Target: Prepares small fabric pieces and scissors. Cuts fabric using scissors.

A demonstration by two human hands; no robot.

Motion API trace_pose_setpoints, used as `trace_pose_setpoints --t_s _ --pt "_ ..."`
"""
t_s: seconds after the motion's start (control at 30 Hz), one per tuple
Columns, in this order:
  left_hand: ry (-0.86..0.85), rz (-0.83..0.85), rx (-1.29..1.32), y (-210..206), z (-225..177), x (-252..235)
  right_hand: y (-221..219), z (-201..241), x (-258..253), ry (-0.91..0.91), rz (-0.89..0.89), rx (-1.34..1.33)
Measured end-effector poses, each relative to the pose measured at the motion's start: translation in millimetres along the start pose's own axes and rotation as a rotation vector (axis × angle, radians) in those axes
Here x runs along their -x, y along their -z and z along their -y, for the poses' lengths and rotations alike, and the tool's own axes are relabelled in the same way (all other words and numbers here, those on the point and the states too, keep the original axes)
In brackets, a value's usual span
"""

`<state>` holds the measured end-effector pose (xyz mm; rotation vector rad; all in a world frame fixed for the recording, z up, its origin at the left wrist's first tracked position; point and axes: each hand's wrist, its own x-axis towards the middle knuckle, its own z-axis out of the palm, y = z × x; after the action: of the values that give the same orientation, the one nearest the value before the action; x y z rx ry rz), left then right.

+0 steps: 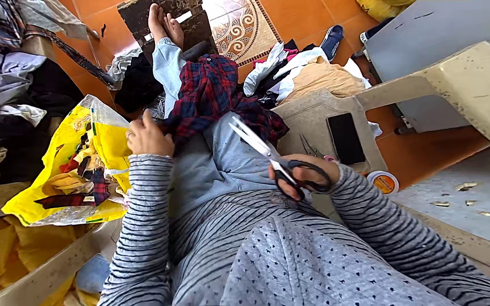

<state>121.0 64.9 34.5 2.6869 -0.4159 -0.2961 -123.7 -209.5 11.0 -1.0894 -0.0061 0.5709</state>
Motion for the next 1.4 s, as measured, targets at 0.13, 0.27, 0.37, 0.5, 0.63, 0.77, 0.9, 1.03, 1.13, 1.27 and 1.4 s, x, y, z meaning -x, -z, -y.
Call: trace_pose_setpoints --t_s 0.13,0.27,0.37,0.5,0.63,0.77,0.9,1.03,1.13,1.27,1.4 --pt "-0.560 0.115 0.154 -32.1 -57.1 0.3 12.3 7.4 17.2 0.209 -0.294 0.140" --pt "-0.894 0.473 -0.014 -78.0 -101.9 -0.3 15.0 10.2 15.7 0.334 -0.729 0.240" --pt "-0.998 0.418 -0.027 -98.3 -106.8 -17.1 14.7 2.5 12.0 0.284 -0.883 0.315" --pt "-0.762 0.163 0.387 -75.9 -101.5 -28.9 17.0 -17.0 -10.5 0.211 -1.033 0.366" --pt "-0.269 0.031 0.994 -34.8 -83.5 -28.2 24.0 -27.8 -41.3 0.260 -1.090 0.429" --pt "0.377 0.052 1.508 -21.3 -51.6 -22.0 28.4 -18.3 -71.6 0.307 -1.083 0.526" --pt "0.590 -0.058 1.433 -42.0 -27.4 -6.9 36.1 -7.2 -98.7 0.303 -1.085 0.708" --pt "-0.166 -0.349 0.546 -59.6 -2.0 1.8 47.1 4.4 -121.0 0.312 -1.148 0.919" --pt "-0.502 -0.313 0.144 -51.1 -18.9 -9.1 57.7 14.9 -131.1 0.276 -1.130 0.903" --pt "-0.585 -0.140 0.125 -46.5 -37.7 -56.1 67.1 41.9 -130.2 0.265 -1.062 0.855" --pt "-0.434 0.080 0.077 -3.0 -61.0 -110.2 80.6 95.5 -122.5 0.208 -1.103 0.929"
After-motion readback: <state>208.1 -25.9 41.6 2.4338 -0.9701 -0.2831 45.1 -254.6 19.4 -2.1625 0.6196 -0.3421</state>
